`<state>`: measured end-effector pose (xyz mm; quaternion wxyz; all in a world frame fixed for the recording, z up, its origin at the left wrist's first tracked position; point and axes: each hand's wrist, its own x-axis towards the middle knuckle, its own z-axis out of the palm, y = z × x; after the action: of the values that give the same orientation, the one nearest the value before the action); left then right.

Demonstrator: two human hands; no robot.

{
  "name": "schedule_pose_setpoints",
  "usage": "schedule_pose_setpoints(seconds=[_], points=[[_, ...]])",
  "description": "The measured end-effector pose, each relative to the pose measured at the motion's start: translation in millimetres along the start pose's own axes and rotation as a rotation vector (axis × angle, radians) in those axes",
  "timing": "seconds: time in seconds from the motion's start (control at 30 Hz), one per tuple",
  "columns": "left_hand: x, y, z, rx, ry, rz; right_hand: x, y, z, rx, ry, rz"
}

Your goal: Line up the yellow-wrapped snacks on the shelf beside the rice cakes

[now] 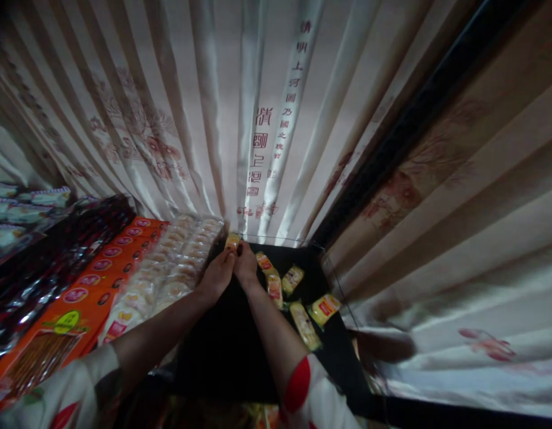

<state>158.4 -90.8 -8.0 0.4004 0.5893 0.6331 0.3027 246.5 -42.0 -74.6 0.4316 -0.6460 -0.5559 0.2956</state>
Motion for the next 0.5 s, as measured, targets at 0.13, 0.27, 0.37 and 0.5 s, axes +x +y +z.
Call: schedule_pose_setpoints(seconds=[0.13,0.27,0.37,0.5], points=[[16.3,1.8,1.7,-0.021,0.009,-0.012,14.5,-3.2,4.7,-0.067,0.063,0.068],[26.4,3.9,2.0,0.008,0.014,-0.025,22.6,-4.1,9.6,-0.111,0.068,0.057],[33.6,3.1,0.8,0.029,0.02,-0.044,27.3,-5.3,13.4,-0.114,0.063,0.034],[42.9,-1.9,-1.7,0.029,0.024,-0.061,32.7,-8.9,18.2,-0.137,0.057,0.005]])
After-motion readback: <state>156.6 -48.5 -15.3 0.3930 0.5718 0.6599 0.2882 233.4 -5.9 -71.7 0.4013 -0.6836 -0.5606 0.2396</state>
